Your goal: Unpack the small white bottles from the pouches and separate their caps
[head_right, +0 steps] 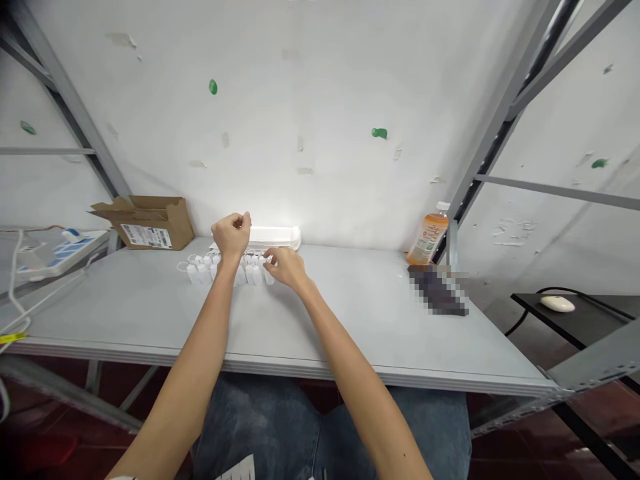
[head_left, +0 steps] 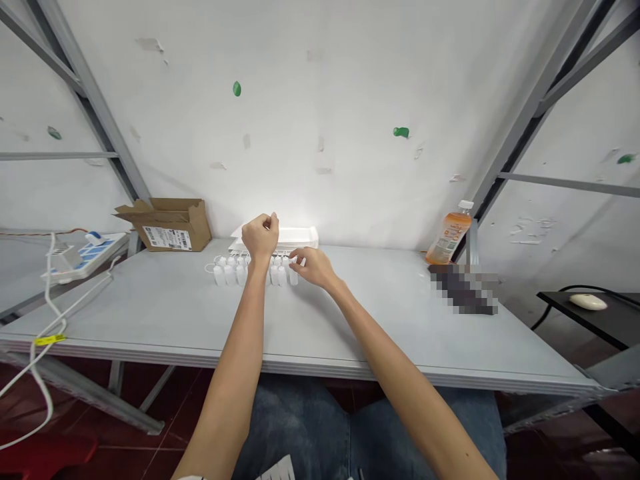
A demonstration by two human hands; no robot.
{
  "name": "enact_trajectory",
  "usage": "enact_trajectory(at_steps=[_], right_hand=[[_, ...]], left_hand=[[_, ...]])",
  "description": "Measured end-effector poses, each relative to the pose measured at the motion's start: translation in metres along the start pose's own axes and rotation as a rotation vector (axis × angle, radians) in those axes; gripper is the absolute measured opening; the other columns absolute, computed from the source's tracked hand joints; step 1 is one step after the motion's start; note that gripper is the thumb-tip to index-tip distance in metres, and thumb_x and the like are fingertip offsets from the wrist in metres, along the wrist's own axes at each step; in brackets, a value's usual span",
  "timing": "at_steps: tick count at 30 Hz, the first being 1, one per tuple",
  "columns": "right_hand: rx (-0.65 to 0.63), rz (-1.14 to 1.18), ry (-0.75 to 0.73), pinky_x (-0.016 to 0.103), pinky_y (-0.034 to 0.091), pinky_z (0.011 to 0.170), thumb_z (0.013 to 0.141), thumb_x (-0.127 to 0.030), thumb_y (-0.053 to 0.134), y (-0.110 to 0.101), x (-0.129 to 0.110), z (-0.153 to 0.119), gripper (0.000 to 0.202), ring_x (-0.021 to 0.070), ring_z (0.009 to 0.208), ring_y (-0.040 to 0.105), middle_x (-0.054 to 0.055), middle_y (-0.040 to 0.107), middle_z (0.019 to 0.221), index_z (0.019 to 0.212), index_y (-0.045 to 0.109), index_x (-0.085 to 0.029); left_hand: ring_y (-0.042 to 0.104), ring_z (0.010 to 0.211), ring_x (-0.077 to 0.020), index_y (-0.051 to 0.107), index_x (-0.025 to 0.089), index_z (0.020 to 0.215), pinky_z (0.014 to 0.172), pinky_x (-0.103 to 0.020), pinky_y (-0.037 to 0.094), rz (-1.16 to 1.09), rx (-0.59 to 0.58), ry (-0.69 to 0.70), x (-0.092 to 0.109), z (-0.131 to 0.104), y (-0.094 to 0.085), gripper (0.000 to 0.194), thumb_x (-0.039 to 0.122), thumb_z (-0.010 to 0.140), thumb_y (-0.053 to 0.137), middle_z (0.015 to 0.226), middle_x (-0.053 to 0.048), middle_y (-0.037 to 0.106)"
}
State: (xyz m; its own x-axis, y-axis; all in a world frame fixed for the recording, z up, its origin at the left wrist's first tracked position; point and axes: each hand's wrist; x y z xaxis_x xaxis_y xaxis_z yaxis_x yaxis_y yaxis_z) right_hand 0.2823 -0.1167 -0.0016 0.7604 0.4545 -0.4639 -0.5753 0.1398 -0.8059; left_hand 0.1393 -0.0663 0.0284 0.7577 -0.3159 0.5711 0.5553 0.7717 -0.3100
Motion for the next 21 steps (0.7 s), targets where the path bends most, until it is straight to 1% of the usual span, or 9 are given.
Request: enact_trajectory(at_steps=[3, 5, 8, 11, 13, 16, 17, 19, 21], right_hand=[[-0.007, -0.046, -0.003, 0.024, 0.042, 0.070, 0.087, -0.020, 0.059, 0.004, -0.001, 0.000, 0.017, 0.0159, 0.085, 0.062, 0.002, 0.072, 0.096, 0.096, 0.073, -0.022], [-0.004, -0.029, -0.014, 0.024, 0.041, 0.068, 0.087, -0.019, 0.059, -0.001, 0.001, -0.002, 0.016, 0.0149, 0.081, 0.062, 0.002, 0.073, 0.094, 0.091, 0.074, -0.021], [0.000, 0.098, -0.019, 0.023, 0.041, 0.066, 0.084, -0.020, 0.061, -0.020, 0.011, -0.006, 0.012, 0.0126, 0.071, 0.061, 0.001, 0.073, 0.086, 0.084, 0.074, -0.019], [-0.024, 0.354, 0.020, 0.023, 0.043, 0.059, 0.082, -0.027, 0.062, -0.047, 0.033, -0.019, 0.015, 0.0098, 0.057, 0.056, 0.002, 0.070, 0.077, 0.079, 0.072, -0.016], [-0.023, 0.477, 0.092, 0.023, 0.040, 0.052, 0.080, -0.033, 0.064, -0.062, 0.052, -0.031, 0.019, 0.0088, 0.053, 0.053, 0.003, 0.068, 0.075, 0.077, 0.070, -0.015], [0.001, 0.591, 0.236, 0.021, 0.034, 0.044, 0.077, -0.040, 0.067, -0.075, 0.085, -0.052, 0.026, 0.0085, 0.054, 0.052, 0.005, 0.067, 0.078, 0.079, 0.069, -0.014], [0.007, 0.630, 0.273, 0.020, 0.034, 0.044, 0.076, -0.040, 0.067, -0.077, 0.096, -0.058, 0.027, 0.0085, 0.054, 0.052, 0.005, 0.067, 0.079, 0.079, 0.069, -0.014], [-0.002, 0.671, 0.338, 0.020, 0.036, 0.043, 0.073, -0.041, 0.069, -0.079, 0.116, -0.067, 0.027, 0.0092, 0.055, 0.055, 0.005, 0.066, 0.078, 0.078, 0.068, -0.014], [0.006, 0.709, 0.366, 0.020, 0.038, 0.044, 0.072, -0.041, 0.071, -0.080, 0.130, -0.073, 0.028, 0.0101, 0.058, 0.058, 0.005, 0.066, 0.079, 0.077, 0.068, -0.014]], left_hand=[[0.058, 0.064, -0.0161, 0.055, 0.021, 0.059, 0.064, -0.026, 0.040, -0.003, -0.025, -0.011, 0.000, -0.001, 0.001, 0.033, 0.035, 0.089, 0.050, 0.061, -0.002, 0.063], [0.058, 0.063, -0.0156, 0.055, 0.021, 0.059, 0.065, -0.027, 0.040, -0.024, -0.037, -0.010, 0.005, -0.002, 0.001, 0.034, 0.035, 0.090, 0.050, 0.061, -0.002, 0.063], [0.057, 0.061, -0.0141, 0.055, 0.020, 0.059, 0.067, -0.026, 0.042, -0.110, -0.071, 0.009, 0.020, -0.009, 0.001, 0.036, 0.036, 0.091, 0.050, 0.059, -0.001, 0.061], [0.060, 0.065, -0.0136, 0.059, 0.019, 0.065, 0.068, -0.025, 0.044, -0.249, -0.137, 0.074, 0.046, -0.025, 0.003, 0.037, 0.037, 0.094, 0.046, 0.065, -0.001, 0.064], [0.062, 0.073, -0.0141, 0.063, 0.018, 0.073, 0.068, -0.024, 0.045, -0.329, -0.229, 0.161, 0.064, -0.042, 0.006, 0.034, 0.035, 0.096, 0.044, 0.076, -0.003, 0.068], [0.063, 0.087, -0.0159, 0.069, 0.019, 0.086, 0.074, -0.025, 0.047, -0.310, -0.451, 0.301, 0.085, -0.074, 0.016, 0.024, 0.030, 0.093, 0.050, 0.094, -0.005, 0.070], [0.063, 0.093, -0.0170, 0.070, 0.020, 0.093, 0.077, -0.026, 0.047, -0.269, -0.515, 0.324, 0.089, -0.086, 0.020, 0.021, 0.029, 0.093, 0.051, 0.099, -0.005, 0.069], [0.060, 0.104, -0.0195, 0.070, 0.021, 0.105, 0.080, -0.028, 0.048, -0.173, -0.612, 0.342, 0.094, -0.109, 0.029, 0.023, 0.027, 0.092, 0.052, 0.108, -0.006, 0.068], [0.058, 0.109, -0.0205, 0.068, 0.022, 0.111, 0.080, -0.028, 0.049, -0.097, -0.699, 0.351, 0.094, -0.127, 0.036, 0.025, 0.026, 0.094, 0.050, 0.113, -0.006, 0.066]])
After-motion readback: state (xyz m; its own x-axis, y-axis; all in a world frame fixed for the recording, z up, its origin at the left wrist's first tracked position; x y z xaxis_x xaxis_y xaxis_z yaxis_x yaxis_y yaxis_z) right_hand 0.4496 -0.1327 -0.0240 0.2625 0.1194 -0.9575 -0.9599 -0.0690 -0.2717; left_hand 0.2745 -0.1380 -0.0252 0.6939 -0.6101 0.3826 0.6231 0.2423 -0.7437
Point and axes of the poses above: each hand's wrist, its own z-axis towards the middle knuckle, its own y-axis out of the palm, x = y × z
